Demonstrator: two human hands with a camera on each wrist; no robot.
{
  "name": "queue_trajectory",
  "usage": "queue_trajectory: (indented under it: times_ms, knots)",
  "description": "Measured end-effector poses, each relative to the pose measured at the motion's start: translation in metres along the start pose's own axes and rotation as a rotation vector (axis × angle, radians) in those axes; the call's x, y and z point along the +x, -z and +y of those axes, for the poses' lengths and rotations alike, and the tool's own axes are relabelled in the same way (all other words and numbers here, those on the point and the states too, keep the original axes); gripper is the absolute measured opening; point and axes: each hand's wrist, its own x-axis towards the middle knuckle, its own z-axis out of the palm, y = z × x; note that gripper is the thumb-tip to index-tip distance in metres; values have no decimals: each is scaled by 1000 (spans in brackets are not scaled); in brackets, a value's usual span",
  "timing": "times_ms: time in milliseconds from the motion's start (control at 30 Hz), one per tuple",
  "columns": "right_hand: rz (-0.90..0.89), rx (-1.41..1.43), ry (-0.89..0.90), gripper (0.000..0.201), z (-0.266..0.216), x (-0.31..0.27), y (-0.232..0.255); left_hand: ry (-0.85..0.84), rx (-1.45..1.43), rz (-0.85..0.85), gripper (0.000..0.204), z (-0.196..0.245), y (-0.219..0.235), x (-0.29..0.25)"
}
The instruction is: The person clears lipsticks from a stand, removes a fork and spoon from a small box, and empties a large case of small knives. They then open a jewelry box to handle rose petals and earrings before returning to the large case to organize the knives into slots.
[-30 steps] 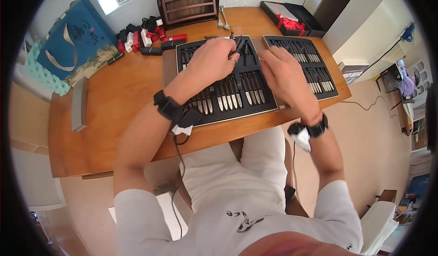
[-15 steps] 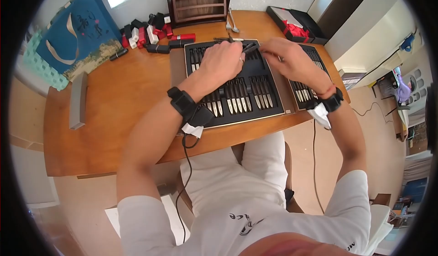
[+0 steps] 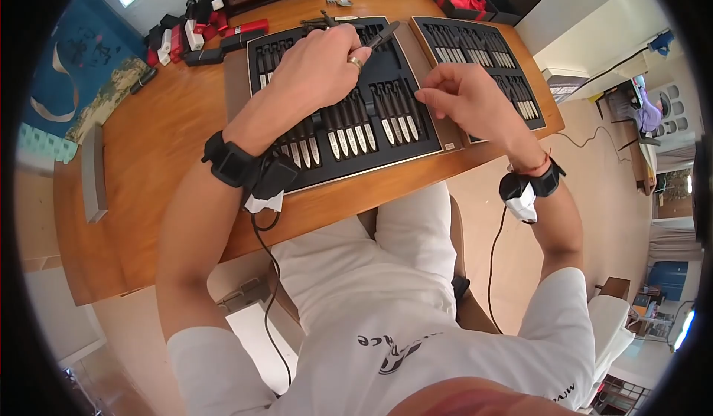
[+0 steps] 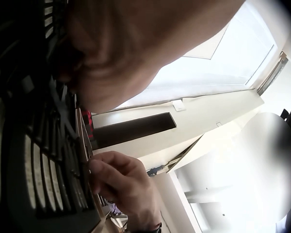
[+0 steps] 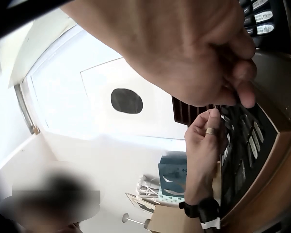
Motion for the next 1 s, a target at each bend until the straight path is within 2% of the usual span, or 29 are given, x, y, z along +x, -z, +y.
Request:
queue_trajectory:
  times_ms: [33,67,133,167,200,267,333,433,500,633,700,800,900,1000]
  knots:
    - [45,-177,54,19,-3,-4,-2,4,-1,-5,29,-1,0,0]
    - [40,-175,50,19,-3,-8,-5,-6,-12,-13,29,-3,0,0]
    - [131,-304,344,17,-3,-15,-10,-13,-28,-22,30,-3,1,0]
    - [145,-366,419,21,-1,-17,-13,-18,-23,-29,30,-4,1,0]
    - [139,-367,420,21,1,-18,-16,-22,-16,-35,31,-4,2,0]
    - [238,-515,702,23,4,-19,-21,-26,-8,-34,31,-5,1,1]
    - [227,-515,680,26,4,-20,-24,-30,3,-37,32,-6,0,1]
    - [330,-531,669,24,4,-20,-26,-57,6,-29,32,-8,-3,1]
    - [227,-584,363,27,-3,-22,-25,-38,14,-25,32,-8,-3,0]
    - [197,-540,323,29,-9,-17,-23,-51,13,-31,32,-7,-4,0]
    - [87,-405,177,27,-9,-13,-22,-26,20,-65,32,-6,-3,0]
    - [102,-397,73,30,-21,-5,-18,-71,5,-27,32,-12,-7,1]
    - [194,-421,96,31,-13,7,-24,-96,11,-12,32,-15,-8,1]
    - [201,-520,71,33,-11,16,-28,-76,-3,-32,32,-13,-6,1]
